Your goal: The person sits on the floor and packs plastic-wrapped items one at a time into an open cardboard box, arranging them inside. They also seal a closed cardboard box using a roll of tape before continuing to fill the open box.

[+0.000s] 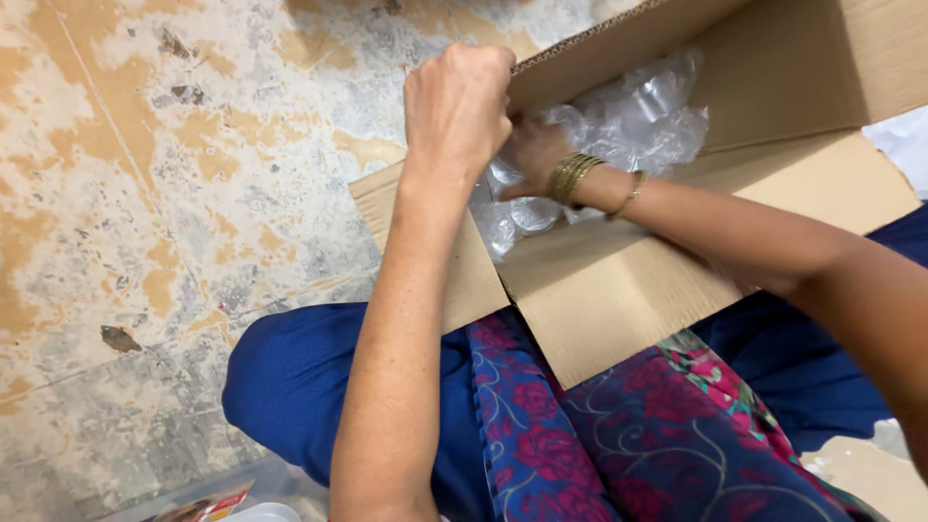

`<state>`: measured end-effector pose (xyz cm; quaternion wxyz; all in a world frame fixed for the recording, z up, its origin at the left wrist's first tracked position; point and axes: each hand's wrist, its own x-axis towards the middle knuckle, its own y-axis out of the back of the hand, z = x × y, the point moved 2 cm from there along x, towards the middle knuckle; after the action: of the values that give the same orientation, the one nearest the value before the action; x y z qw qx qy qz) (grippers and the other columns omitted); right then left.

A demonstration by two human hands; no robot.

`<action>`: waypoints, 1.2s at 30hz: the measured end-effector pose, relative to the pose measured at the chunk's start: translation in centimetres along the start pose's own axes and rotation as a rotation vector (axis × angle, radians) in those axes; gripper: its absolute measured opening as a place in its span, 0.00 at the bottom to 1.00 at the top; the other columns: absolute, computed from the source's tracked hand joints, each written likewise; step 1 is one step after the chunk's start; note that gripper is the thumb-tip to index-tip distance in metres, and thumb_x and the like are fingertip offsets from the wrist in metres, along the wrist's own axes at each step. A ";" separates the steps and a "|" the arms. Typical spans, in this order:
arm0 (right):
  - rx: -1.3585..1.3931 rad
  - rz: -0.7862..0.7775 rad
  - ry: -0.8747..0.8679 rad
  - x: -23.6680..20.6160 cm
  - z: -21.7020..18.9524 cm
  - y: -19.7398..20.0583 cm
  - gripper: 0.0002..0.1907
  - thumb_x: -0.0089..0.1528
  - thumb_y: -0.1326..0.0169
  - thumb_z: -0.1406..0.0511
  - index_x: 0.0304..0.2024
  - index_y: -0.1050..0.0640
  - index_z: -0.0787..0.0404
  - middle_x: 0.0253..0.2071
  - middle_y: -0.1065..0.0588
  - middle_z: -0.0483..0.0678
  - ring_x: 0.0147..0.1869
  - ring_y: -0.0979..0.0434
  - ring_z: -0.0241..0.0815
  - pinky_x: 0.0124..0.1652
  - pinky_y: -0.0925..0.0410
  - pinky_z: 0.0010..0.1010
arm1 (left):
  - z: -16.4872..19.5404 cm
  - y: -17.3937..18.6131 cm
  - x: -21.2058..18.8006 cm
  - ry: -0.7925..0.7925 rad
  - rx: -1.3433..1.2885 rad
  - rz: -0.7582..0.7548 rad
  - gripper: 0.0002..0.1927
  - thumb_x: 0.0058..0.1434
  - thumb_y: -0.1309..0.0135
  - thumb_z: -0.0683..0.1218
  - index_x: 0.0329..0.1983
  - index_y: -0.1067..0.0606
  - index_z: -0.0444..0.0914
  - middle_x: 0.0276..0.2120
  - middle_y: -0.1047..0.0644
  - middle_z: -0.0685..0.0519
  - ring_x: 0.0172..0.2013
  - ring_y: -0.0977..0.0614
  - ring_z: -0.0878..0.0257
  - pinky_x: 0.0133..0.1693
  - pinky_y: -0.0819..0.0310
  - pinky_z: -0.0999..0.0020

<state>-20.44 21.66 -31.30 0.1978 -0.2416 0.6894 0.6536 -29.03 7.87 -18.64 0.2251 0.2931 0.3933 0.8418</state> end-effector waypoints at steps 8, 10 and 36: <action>0.420 -0.003 -0.047 0.9 -5.0 -0.2 0.58 0.40 0.30 0.41 0.65 0.33 0.65 0.62 0.30 0.65 0.63 0.27 0.61 0.58 0.31 0.46 | 0.3 0.6 0.4 0.019 -0.012 -0.081 0.08 0.45 0.32 0.41 0.28 0.19 0.38 0.26 0.20 0.40 0.31 0.17 0.40 0.33 0.24 0.47; 0.320 0.107 0.079 0.6 -3.6 0.6 0.61 0.36 0.27 0.39 0.60 0.32 0.68 0.58 0.31 0.67 0.59 0.28 0.63 0.54 0.32 0.46 | 0.2 0.6 0.4 0.016 -0.009 -0.081 0.08 0.45 0.32 0.41 0.27 0.19 0.38 0.25 0.20 0.40 0.31 0.17 0.39 0.33 0.24 0.47; -0.074 0.085 -0.156 2.0 8.0 -1.2 0.42 0.58 0.42 0.52 0.68 0.36 0.67 0.68 0.38 0.64 0.70 0.38 0.66 0.58 0.34 0.56 | -0.1 0.3 0.3 0.003 -0.034 -0.036 0.08 0.46 0.33 0.39 0.30 0.19 0.39 0.26 0.20 0.41 0.31 0.16 0.41 0.33 0.23 0.48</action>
<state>-21.72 29.40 -33.97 0.2137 -0.1678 0.6569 0.7033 -29.34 7.87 -18.37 0.2449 0.2808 0.3844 0.8446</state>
